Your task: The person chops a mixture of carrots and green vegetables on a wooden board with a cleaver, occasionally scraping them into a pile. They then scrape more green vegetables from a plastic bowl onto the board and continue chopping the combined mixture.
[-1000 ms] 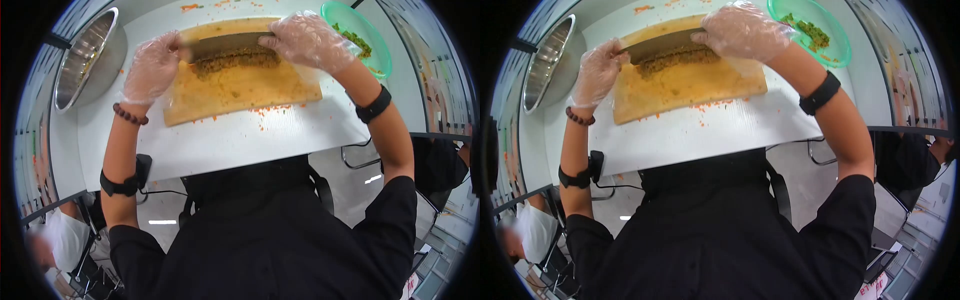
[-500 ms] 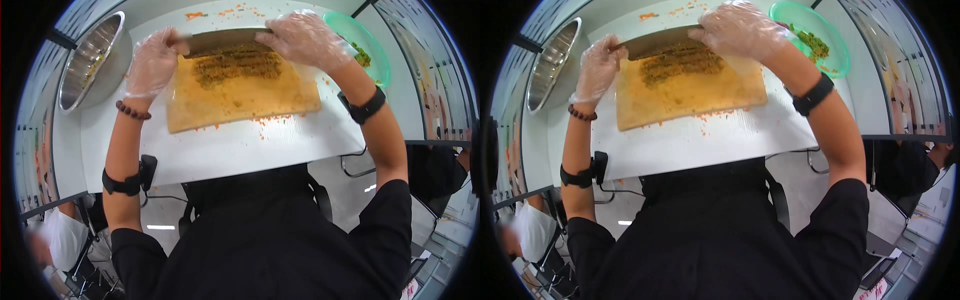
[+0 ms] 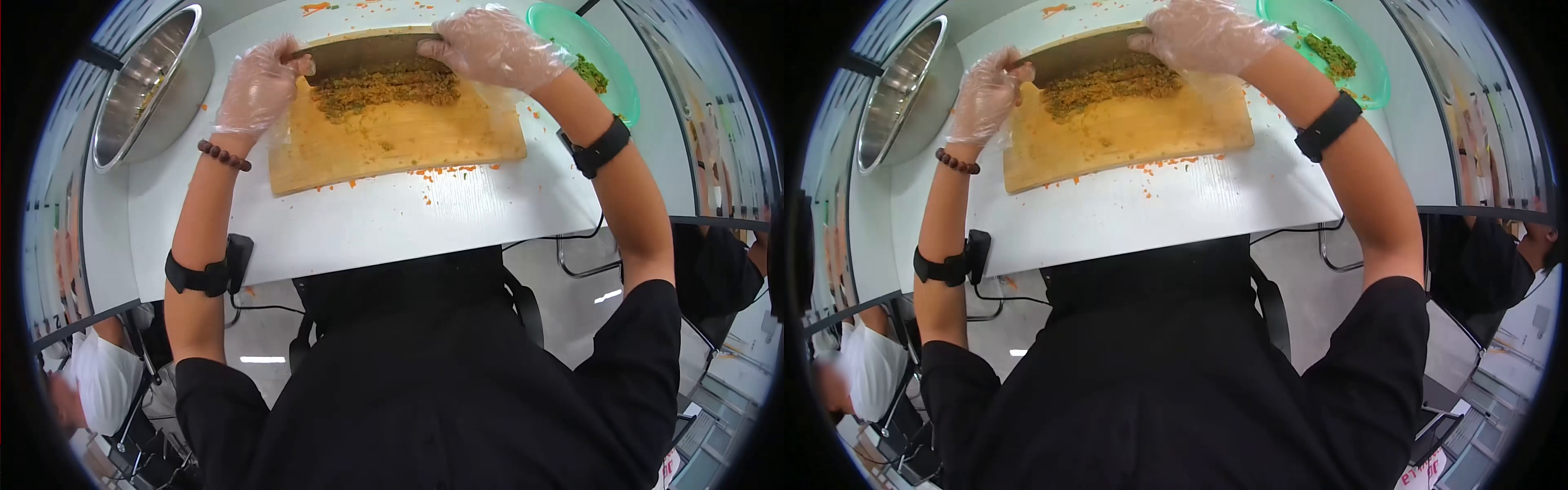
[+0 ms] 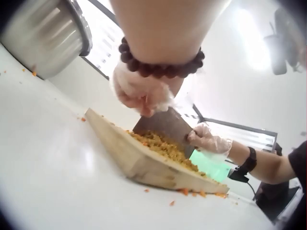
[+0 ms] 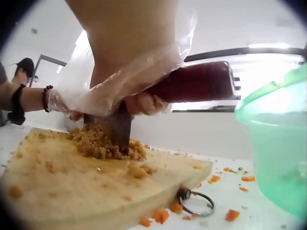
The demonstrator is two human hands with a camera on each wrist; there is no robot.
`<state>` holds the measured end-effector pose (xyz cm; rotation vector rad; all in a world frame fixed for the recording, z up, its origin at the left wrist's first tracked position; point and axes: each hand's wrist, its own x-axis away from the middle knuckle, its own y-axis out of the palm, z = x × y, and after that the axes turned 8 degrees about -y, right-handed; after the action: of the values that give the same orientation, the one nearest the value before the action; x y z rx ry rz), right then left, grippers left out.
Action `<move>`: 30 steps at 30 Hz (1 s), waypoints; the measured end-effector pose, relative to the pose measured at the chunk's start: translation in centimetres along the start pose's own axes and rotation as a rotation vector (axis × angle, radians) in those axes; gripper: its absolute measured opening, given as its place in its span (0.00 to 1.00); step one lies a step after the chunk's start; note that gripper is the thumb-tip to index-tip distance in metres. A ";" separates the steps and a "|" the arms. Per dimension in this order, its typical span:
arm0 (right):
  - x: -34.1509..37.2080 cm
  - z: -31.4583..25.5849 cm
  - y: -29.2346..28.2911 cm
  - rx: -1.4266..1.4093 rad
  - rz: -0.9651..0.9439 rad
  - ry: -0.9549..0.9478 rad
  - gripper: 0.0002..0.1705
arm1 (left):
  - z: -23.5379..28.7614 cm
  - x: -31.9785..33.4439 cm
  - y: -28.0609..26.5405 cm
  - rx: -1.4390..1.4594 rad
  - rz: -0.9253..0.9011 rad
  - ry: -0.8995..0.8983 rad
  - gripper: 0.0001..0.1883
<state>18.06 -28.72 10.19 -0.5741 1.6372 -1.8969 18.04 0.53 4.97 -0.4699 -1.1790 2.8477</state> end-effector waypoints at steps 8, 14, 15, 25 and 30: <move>1.1 -0.6 -1.8 0.020 0.042 0.042 0.28 | 0.9 0.3 -0.7 0.078 -0.009 0.002 0.04; 1.7 -1.0 -1.8 0.022 0.059 0.027 0.27 | 2.0 1.3 -0.8 0.094 -0.014 -0.021 0.04; 1.8 -1.1 -2.2 0.025 0.061 0.042 0.26 | 2.4 1.3 -1.0 0.099 -0.002 -0.031 0.04; 2.7 -2.4 0.1 0.028 0.106 -0.021 0.23 | 1.6 3.8 -0.8 0.066 -0.024 -0.024 0.02; 6.0 -3.1 0.1 0.196 0.312 -0.157 0.10 | 4.5 7.0 -3.0 -0.185 0.045 0.264 0.05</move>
<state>11.54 -30.34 9.39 -0.3535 1.3357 -1.7101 9.79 0.51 8.20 -0.8592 -1.3965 2.6162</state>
